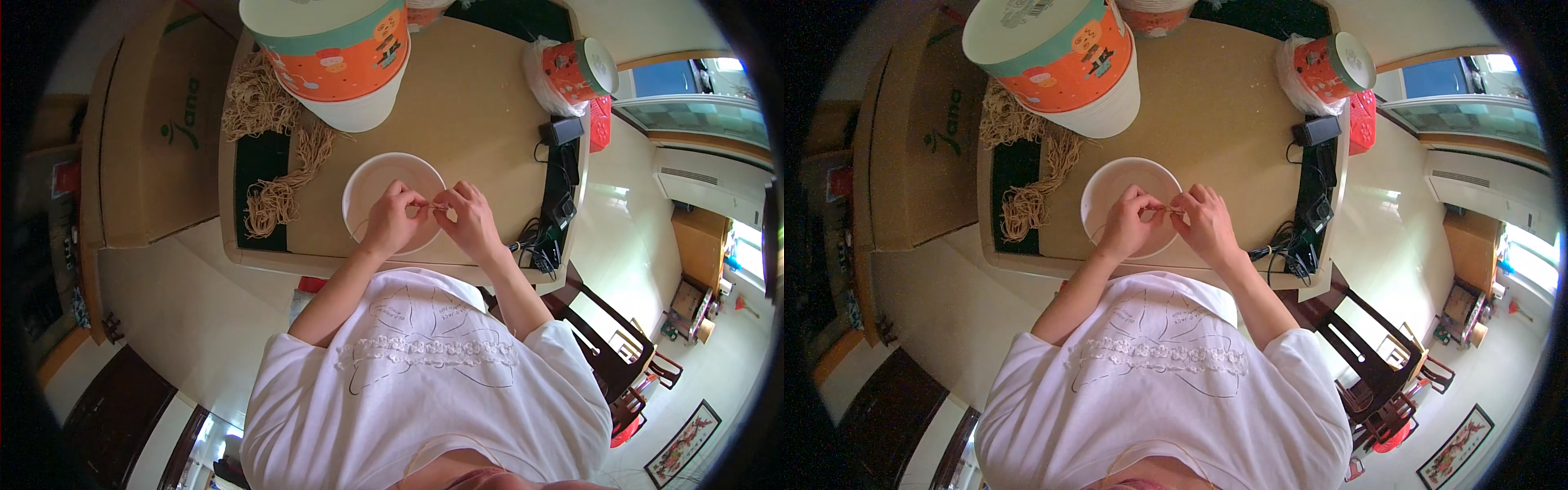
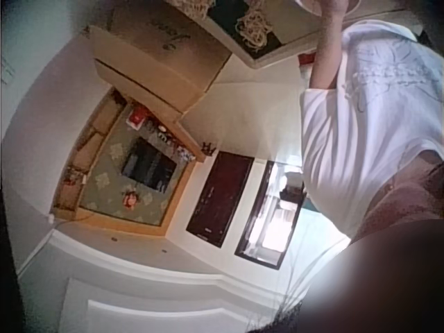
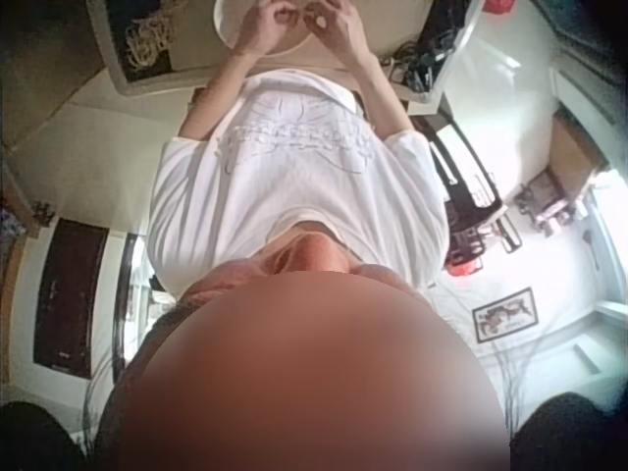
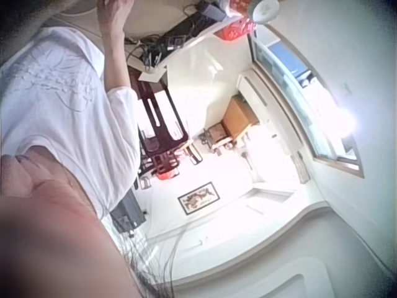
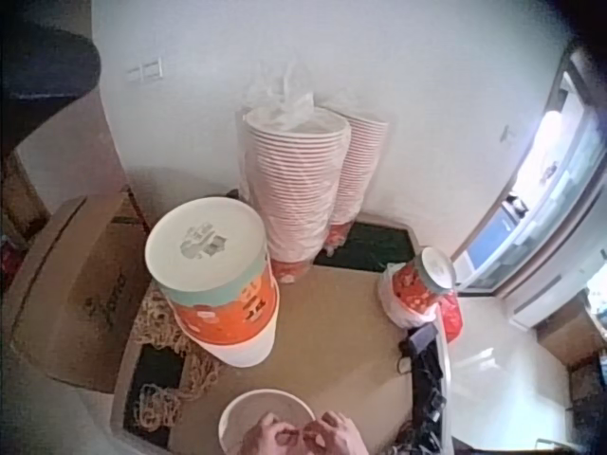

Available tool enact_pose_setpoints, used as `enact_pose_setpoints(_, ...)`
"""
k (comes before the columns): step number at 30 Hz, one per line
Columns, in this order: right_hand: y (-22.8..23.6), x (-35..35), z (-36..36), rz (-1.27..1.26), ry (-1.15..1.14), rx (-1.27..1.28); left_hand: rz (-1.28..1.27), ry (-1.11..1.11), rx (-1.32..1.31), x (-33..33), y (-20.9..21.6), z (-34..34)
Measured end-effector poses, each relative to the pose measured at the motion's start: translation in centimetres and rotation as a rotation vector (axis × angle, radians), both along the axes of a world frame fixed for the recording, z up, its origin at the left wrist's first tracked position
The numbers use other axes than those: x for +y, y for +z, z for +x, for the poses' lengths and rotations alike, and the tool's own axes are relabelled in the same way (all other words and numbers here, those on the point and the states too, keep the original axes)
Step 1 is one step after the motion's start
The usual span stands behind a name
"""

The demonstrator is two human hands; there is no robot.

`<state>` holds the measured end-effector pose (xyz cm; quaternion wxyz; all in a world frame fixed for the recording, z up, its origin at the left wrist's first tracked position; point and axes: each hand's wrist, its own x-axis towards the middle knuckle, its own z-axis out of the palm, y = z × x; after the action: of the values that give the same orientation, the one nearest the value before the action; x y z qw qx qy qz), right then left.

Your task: Placing rubber bands around paper cups for organizational or packaging purposes.

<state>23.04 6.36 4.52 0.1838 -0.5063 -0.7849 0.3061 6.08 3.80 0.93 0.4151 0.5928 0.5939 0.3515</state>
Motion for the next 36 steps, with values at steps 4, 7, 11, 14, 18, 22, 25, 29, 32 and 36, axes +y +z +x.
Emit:
enact_pose_setpoints(4,-0.1,0.1,0.0,0.009,0.018,-0.044,-0.011,-0.016,0.023,0.0,0.1,-0.1)
enact_pose_setpoints(7,0.0,0.0,0.0,0.015,0.022,-0.065,-0.016,-0.011,0.027,-0.1,-0.2,-0.1)
enact_pose_setpoints(11,0.1,0.0,-0.1,0.012,0.017,-0.089,-0.014,0.003,0.017,-0.2,-0.4,-0.3)
enact_pose_setpoints(14,0.0,-0.1,-0.3,0.024,0.015,-0.086,-0.027,-0.003,0.028,-0.2,-0.4,-0.5)
enact_pose_setpoints(18,0.2,-0.1,-0.3,0.010,0.020,-0.086,-0.028,-0.019,-0.007,0.0,0.3,-1.0)
enact_pose_setpoints(22,0.1,-0.1,-0.2,-0.003,0.025,-0.096,-0.082,-0.073,0.092,0.1,0.8,-1.9)
enact_pose_setpoints(25,0.1,-0.1,-0.3,0.013,0.031,-0.097,-0.123,-0.111,0.157,0.2,1.1,-2.2)
enact_pose_setpoints(29,0.1,-0.1,-0.6,0.075,0.022,-0.084,-0.094,-0.097,0.163,0.2,1.2,-2.3)
enact_pose_setpoints(32,0.5,-0.1,-0.8,0.047,0.017,-0.116,-0.092,-0.079,0.141,0.2,0.9,-2.4)
enact_pose_setpoints(36,0.0,-0.3,-0.8,0.057,0.014,-0.132,-0.088,-0.048,0.160,0.4,0.8,-2.4)
